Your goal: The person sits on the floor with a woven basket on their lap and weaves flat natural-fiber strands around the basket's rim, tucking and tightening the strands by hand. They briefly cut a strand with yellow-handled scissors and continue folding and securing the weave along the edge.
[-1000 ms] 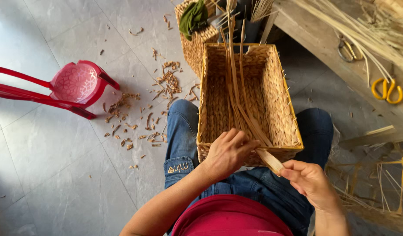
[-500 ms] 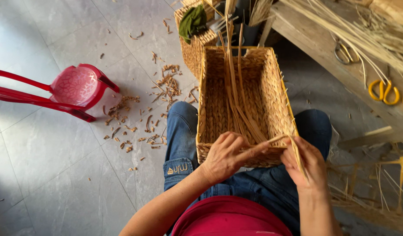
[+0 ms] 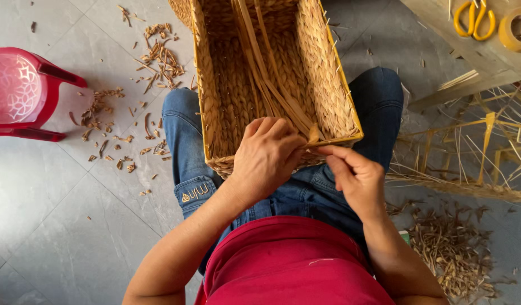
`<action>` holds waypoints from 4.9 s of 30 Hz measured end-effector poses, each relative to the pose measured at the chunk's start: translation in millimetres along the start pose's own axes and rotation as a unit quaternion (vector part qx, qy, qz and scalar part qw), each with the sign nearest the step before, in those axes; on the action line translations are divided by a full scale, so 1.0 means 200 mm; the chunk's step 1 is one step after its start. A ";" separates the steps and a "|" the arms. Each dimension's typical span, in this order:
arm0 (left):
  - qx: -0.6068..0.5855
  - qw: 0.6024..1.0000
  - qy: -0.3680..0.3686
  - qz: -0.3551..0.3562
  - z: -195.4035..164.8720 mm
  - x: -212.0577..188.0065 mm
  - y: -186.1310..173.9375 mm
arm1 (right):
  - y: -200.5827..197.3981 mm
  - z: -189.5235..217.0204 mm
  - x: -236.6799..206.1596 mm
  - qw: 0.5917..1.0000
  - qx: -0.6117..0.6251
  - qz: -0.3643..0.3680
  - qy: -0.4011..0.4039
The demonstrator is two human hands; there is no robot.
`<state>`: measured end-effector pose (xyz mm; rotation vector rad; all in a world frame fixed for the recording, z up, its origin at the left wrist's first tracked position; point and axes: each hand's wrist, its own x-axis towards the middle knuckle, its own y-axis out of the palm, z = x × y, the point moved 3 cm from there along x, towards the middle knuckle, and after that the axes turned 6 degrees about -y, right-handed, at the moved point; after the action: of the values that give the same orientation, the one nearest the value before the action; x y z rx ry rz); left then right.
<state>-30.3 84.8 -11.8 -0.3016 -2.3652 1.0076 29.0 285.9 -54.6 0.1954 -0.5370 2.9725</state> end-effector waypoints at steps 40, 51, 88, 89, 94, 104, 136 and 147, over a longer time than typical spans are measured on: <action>-0.090 0.992 0.056 0.070 0.00 0.05 0.00 | 0.00 0.12 -0.03 0.991 -0.095 0.048 -0.079; -0.076 0.996 0.014 0.035 -0.01 0.03 -0.01 | 0.03 0.13 -0.03 0.985 -0.025 0.029 -0.168; -0.003 0.997 -0.017 0.074 -0.01 0.04 0.09 | -0.12 0.32 0.29 0.947 -0.160 -0.006 -0.279; -0.034 0.995 -0.041 0.088 0.00 0.04 0.09 | -0.12 0.30 0.25 0.954 -0.143 0.009 -0.265; -0.104 0.959 -0.186 0.189 0.00 0.08 0.09 | -0.02 0.16 0.04 0.971 -0.135 0.059 -0.190; -0.147 0.945 -0.189 0.222 0.02 0.11 0.07 | 0.15 -0.02 -0.04 0.991 -0.044 0.077 -0.096; -0.106 0.977 -0.124 0.136 -0.11 0.17 0.11 | -0.26 0.25 0.45 0.875 -0.254 0.092 -0.402; 0.026 0.992 -0.086 0.085 -0.16 0.15 0.22 | -0.24 0.07 0.50 0.967 0.022 0.252 0.011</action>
<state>-37.2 146.2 -13.8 -0.4166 -2.4948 1.2156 -61.4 335.0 -9.7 0.0306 -0.5952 3.4757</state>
